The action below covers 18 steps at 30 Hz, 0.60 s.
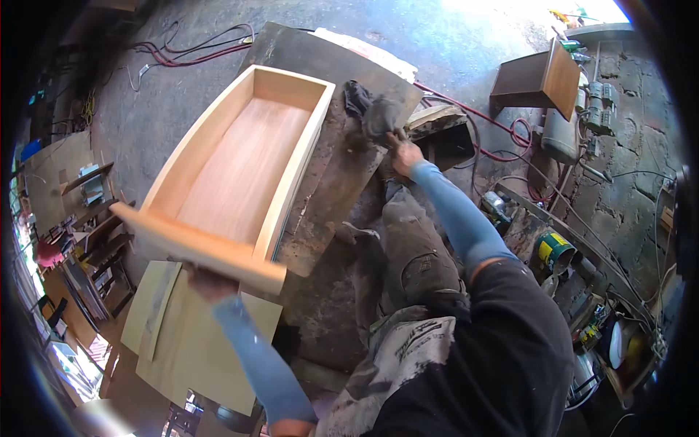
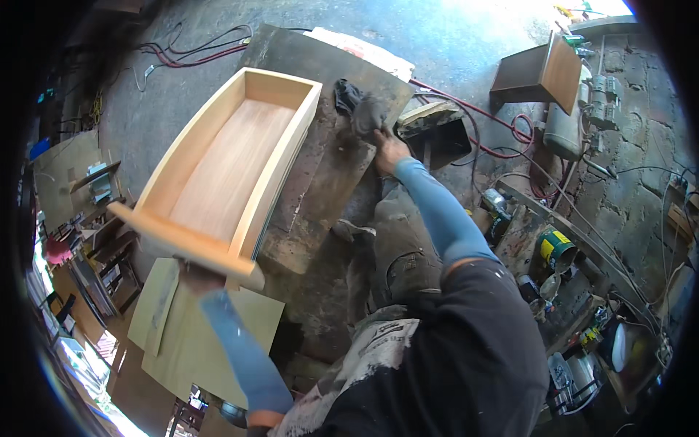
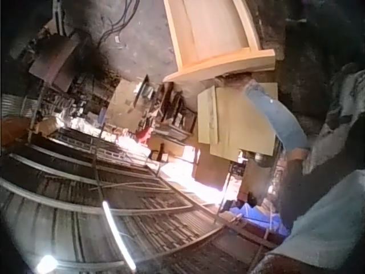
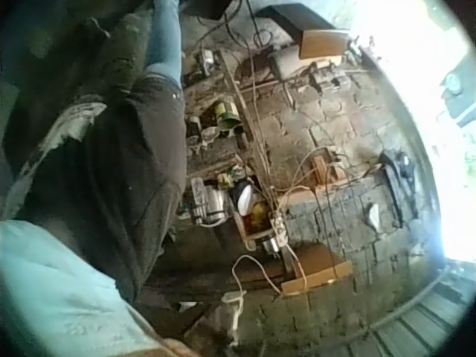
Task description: The person wipes the interior and exterior surfaces of a wooden drawer using a dark cloth. They then pick up a white cloth and wipe the interior of a second, lighter-colored wooden drawer frame.
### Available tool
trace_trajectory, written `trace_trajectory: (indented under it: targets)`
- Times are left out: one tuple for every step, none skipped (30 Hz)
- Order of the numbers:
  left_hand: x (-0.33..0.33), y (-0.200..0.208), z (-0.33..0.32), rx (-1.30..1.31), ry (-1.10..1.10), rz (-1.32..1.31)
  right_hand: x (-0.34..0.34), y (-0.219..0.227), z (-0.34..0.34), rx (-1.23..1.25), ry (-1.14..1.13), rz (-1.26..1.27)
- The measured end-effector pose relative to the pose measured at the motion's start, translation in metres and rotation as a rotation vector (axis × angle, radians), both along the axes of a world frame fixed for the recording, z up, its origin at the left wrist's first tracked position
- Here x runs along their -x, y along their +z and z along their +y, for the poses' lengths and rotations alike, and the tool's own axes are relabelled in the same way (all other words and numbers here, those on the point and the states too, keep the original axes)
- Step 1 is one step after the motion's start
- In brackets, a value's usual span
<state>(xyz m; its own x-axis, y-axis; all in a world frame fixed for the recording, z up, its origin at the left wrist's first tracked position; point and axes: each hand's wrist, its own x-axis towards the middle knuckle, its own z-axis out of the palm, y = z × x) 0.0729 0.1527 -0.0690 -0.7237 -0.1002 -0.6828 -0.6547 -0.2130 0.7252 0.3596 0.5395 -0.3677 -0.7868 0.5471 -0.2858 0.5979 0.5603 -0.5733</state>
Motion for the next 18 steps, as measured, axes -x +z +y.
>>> trace_trajectory:
  targets:
    - [-0.002, -0.024, 0.025, 0.072, -0.024, 0.083, -0.024, 0.013, 0.012, -0.053, -0.002, 0.082]
    - [-0.007, -0.044, 0.041, 0.142, -0.05, 0.17, -0.042, 0.028, 0.023, -0.107, -0.003, 0.168]
    - [0.004, -0.077, 0.019, 0.12, -0.039, 0.097, -0.054, 0.046, 0.031, -0.076, -0.028, 0.143]
    - [0.002, -0.092, 0.008, 0.107, -0.081, 0.085, -0.069, 0.063, 0.037, -0.049, -0.061, 0.107]
    - [0.015, -0.123, -0.056, 0.152, -0.258, 0.092, -0.073, 0.072, 0.043, -0.007, -0.08, 0.098]
    - [0.023, -0.146, -0.105, 0.201, -0.435, 0.099, -0.078, 0.072, 0.052, -0.027, -0.079, 0.08]
    - [0.005, -0.15, -0.071, -0.008, -0.262, -0.099, -0.104, 0.07, 0.066, -0.077, -0.108, 0.003]
    - [0.006, -0.157, -0.084, 0.139, -0.226, -0.134, -0.109, 0.069, 0.067, -0.09, -0.113, -0.034]
    - [0.0, -0.166, -0.086, 0.179, -0.195, -0.179, -0.117, 0.057, 0.073, -0.116, -0.139, -0.041]
    - [-0.005, -0.177, -0.083, 0.159, -0.177, -0.203, -0.12, 0.042, 0.083, -0.142, -0.104, 0.005]
    - [-0.01, -0.189, -0.079, 0.128, -0.153, -0.225, -0.117, 0.029, 0.097, -0.175, -0.061, 0.05]
    - [-0.014, -0.199, -0.081, 0.096, -0.126, -0.237, -0.109, 0.02, 0.106, -0.201, -0.001, 0.1]
    - [-0.018, -0.202, -0.087, 0.076, -0.096, -0.243, -0.095, 0.035, 0.103, -0.223, 0.09, 0.078]
    - [-0.014, -0.209, -0.09, 0.046, -0.072, -0.247, -0.076, 0.05, 0.105, -0.191, 0.14, -0.02]
    - [-0.011, -0.218, -0.079, 0.012, -0.055, -0.263, -0.066, 0.07, 0.108, -0.159, 0.183, -0.132]
    - [-0.007, -0.219, -0.079, -0.011, -0.011, -0.276, -0.074, 0.085, 0.088, -0.101, 0.173, -0.144]
    - [-0.005, -0.221, -0.076, -0.044, 0.039, -0.298, -0.084, 0.102, 0.07, -0.047, 0.162, -0.163]
    - [-0.004, -0.225, -0.074, -0.095, 0.102, -0.304, -0.089, 0.118, 0.064, -0.078, 0.133, 0.012]
